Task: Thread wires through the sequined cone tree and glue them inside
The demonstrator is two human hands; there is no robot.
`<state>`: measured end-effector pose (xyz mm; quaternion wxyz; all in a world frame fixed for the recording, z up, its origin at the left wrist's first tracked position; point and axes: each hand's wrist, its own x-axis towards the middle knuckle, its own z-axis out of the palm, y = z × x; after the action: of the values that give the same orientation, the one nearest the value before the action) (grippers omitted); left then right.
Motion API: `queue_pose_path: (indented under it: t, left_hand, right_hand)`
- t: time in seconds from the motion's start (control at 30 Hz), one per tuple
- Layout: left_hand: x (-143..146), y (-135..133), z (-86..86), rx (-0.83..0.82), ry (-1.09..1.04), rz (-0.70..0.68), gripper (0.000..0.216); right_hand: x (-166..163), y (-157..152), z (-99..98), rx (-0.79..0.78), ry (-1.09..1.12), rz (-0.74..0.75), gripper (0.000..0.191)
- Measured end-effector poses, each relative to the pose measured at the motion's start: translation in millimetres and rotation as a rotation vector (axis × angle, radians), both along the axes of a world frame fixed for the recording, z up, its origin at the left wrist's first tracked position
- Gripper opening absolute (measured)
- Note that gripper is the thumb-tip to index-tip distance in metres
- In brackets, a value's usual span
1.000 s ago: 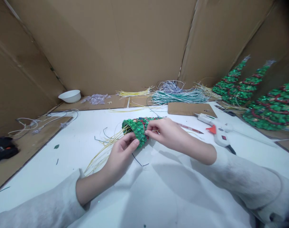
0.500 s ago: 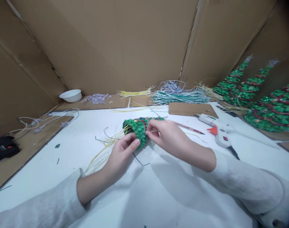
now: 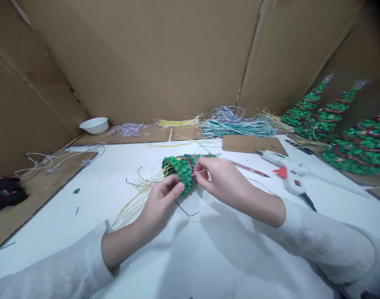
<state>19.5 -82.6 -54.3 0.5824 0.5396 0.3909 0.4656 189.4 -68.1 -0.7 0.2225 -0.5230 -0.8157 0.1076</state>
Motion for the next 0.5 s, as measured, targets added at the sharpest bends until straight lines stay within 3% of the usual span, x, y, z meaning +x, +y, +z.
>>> queue_pose_path:
  t: [0.3, 0.5]
  left_hand:
    - [1.4, 1.1, 1.4, -0.036, -0.038, -0.006, 0.01]
    - [2.1, 0.9, 1.4, -0.032, -0.058, -0.009, 0.008]
  right_hand:
    - [-2.3, -1.1, -2.2, -0.034, 0.062, -0.007, 0.009]
    - [-6.2, -3.2, -8.6, 0.111, -0.066, -0.058, 0.012]
